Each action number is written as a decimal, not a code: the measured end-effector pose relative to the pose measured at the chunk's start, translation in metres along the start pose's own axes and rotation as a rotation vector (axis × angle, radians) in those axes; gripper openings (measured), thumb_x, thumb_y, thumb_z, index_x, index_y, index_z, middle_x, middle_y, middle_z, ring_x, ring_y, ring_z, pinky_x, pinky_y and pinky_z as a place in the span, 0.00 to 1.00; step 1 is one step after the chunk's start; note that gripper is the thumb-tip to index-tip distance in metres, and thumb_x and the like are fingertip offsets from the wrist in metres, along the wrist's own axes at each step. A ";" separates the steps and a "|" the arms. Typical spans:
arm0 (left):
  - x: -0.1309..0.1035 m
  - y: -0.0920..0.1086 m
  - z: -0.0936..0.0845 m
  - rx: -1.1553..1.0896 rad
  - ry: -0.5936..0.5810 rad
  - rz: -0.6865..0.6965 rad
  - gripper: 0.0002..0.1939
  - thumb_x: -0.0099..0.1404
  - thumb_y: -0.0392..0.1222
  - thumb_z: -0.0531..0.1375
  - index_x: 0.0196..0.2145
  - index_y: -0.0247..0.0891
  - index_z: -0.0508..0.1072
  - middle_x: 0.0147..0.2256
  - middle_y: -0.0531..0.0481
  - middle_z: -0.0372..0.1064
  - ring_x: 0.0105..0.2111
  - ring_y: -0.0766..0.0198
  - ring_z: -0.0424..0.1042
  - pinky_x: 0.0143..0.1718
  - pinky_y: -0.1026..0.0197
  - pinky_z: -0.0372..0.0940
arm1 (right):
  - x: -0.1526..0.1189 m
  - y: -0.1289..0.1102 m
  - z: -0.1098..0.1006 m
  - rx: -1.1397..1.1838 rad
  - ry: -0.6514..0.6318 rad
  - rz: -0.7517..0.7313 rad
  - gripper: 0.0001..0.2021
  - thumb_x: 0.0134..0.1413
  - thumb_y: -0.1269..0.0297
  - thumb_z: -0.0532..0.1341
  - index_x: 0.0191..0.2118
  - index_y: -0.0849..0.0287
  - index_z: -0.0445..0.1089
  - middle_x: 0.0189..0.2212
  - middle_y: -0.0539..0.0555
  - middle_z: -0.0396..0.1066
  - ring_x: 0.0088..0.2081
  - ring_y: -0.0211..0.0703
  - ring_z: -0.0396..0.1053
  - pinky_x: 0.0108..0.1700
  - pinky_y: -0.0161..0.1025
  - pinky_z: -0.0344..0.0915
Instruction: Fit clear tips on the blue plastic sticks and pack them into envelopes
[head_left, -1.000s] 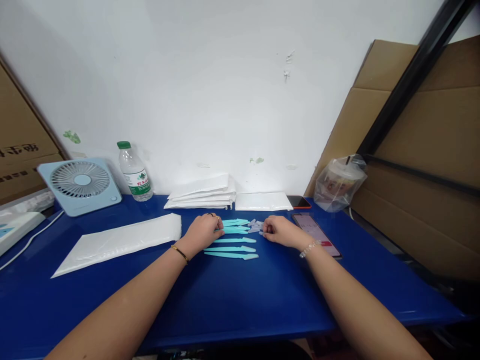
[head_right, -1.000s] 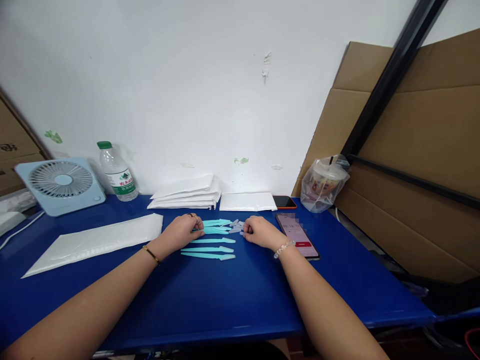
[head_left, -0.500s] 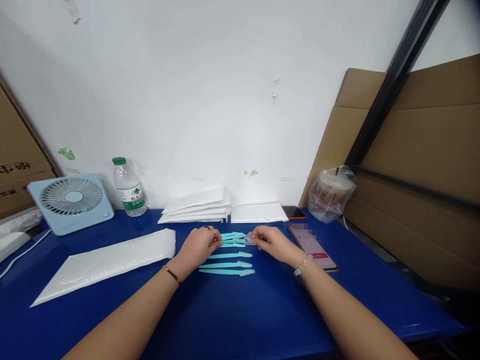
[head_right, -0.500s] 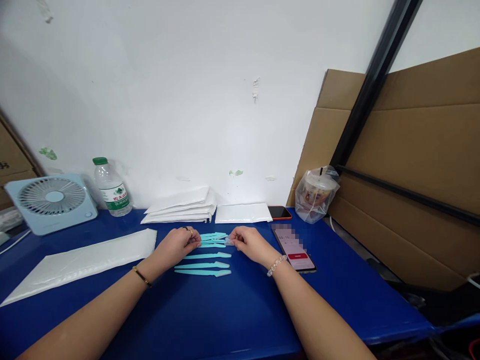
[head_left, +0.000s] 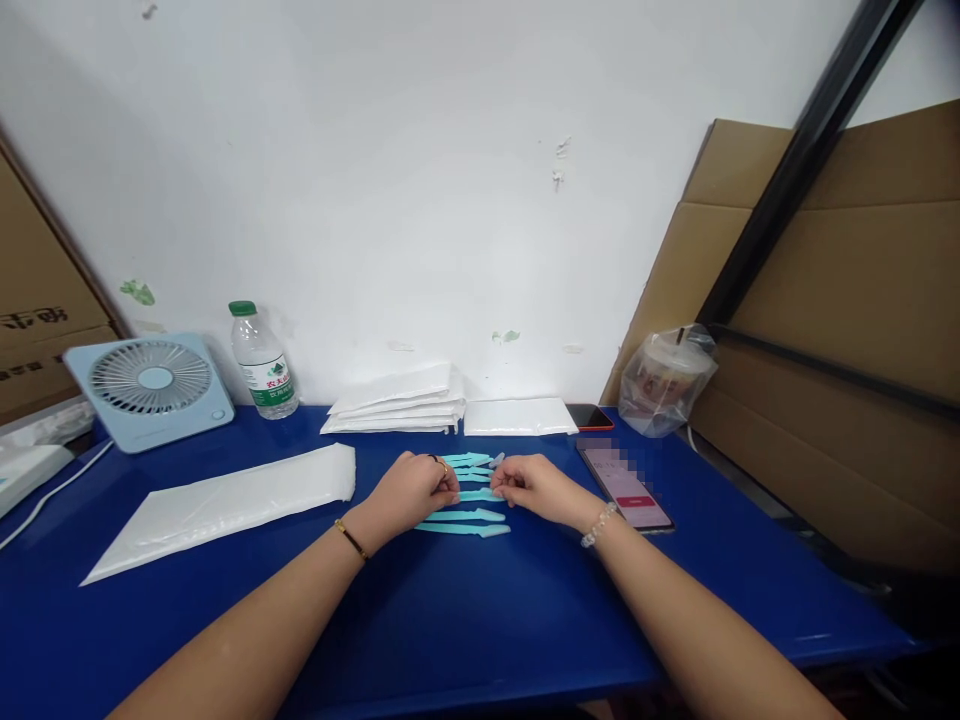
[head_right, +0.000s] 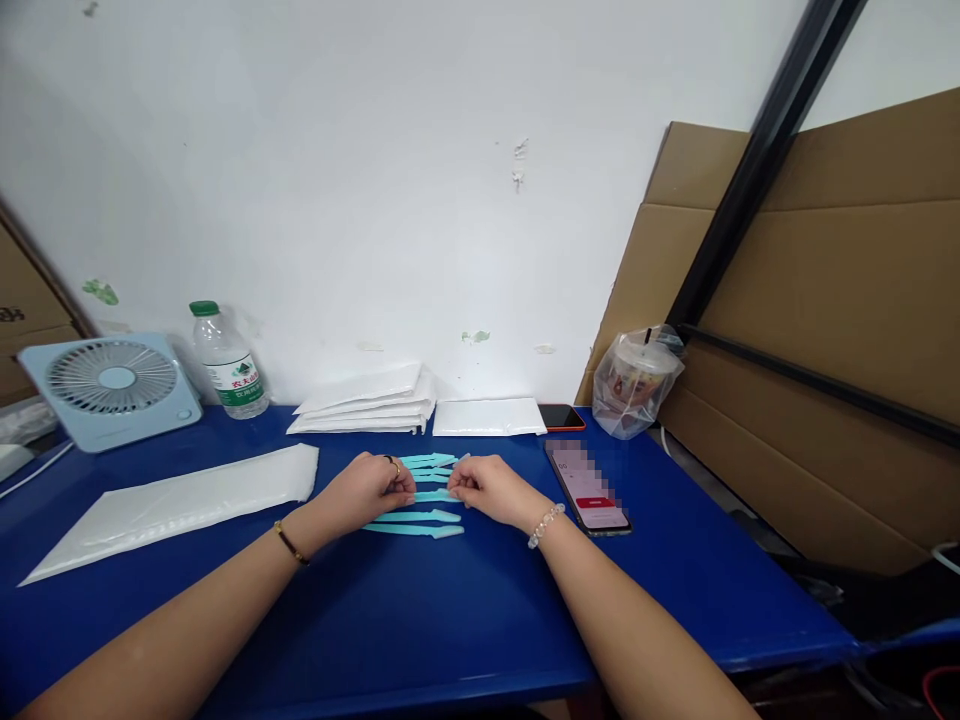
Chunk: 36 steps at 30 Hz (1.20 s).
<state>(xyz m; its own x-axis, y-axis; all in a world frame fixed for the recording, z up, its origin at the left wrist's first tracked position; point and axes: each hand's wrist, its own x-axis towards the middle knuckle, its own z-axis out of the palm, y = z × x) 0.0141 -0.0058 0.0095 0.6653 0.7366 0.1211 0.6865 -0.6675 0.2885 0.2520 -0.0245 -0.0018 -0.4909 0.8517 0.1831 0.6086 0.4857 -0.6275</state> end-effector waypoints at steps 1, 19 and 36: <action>0.000 -0.001 0.000 -0.010 0.001 -0.016 0.09 0.63 0.46 0.56 0.30 0.43 0.74 0.30 0.55 0.73 0.33 0.64 0.70 0.33 0.64 0.56 | 0.000 0.002 -0.002 -0.034 0.028 0.002 0.06 0.56 0.66 0.57 0.34 0.60 0.71 0.28 0.51 0.70 0.28 0.36 0.66 0.30 0.32 0.61; 0.000 -0.013 0.000 0.080 0.042 -0.214 0.06 0.60 0.40 0.57 0.27 0.39 0.71 0.31 0.52 0.72 0.32 0.62 0.70 0.31 0.63 0.55 | 0.003 0.018 -0.002 -0.121 0.079 0.077 0.08 0.58 0.65 0.55 0.36 0.60 0.71 0.30 0.52 0.71 0.29 0.37 0.65 0.32 0.33 0.60; -0.001 -0.004 0.000 -0.067 -0.012 -0.127 0.09 0.61 0.44 0.56 0.29 0.41 0.73 0.30 0.53 0.72 0.30 0.64 0.69 0.31 0.64 0.57 | 0.001 0.007 -0.001 0.038 -0.003 0.025 0.10 0.56 0.61 0.57 0.36 0.58 0.74 0.33 0.52 0.72 0.28 0.37 0.66 0.30 0.33 0.62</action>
<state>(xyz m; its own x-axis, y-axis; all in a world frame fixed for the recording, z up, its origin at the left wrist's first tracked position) 0.0103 -0.0038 0.0086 0.5779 0.8132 0.0687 0.7446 -0.5598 0.3636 0.2566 -0.0201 -0.0051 -0.4779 0.8628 0.1650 0.5963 0.4565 -0.6603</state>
